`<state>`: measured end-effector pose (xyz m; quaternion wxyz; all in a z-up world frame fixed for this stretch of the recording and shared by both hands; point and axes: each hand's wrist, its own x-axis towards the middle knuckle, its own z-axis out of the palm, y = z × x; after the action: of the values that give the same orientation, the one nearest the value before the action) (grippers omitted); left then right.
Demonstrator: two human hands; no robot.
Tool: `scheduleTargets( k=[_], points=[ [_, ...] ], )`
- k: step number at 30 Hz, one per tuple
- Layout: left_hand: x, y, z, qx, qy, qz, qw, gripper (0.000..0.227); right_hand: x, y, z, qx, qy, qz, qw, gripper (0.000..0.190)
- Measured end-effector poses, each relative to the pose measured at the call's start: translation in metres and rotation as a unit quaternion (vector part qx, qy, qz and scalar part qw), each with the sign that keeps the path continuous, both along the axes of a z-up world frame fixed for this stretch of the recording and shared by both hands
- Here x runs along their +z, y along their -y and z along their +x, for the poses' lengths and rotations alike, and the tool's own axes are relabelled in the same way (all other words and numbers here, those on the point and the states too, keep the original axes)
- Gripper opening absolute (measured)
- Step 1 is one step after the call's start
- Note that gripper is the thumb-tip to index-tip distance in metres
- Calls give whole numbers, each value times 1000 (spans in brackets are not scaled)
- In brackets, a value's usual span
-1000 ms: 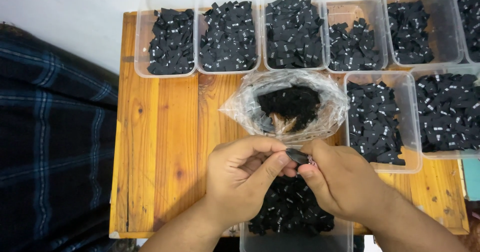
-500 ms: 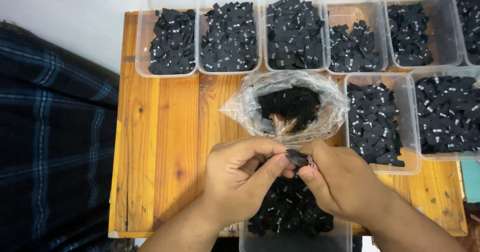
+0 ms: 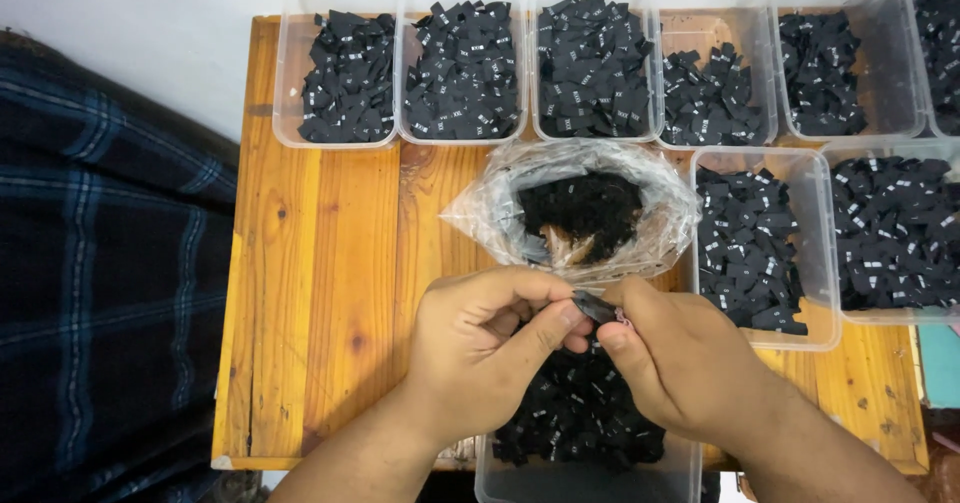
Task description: Trimming excess threads from small black fabric components using a thread nipper and sorting them into plastic bins.
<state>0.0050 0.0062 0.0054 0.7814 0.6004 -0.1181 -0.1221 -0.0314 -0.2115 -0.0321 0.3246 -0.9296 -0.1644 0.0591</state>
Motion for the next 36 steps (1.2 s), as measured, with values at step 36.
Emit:
scheduleTargets(
  k=[36],
  points=[
    [-8, 9, 2, 4, -137, -91, 986, 28, 27, 4, 16, -127, 28, 100, 986, 8]
  ],
)
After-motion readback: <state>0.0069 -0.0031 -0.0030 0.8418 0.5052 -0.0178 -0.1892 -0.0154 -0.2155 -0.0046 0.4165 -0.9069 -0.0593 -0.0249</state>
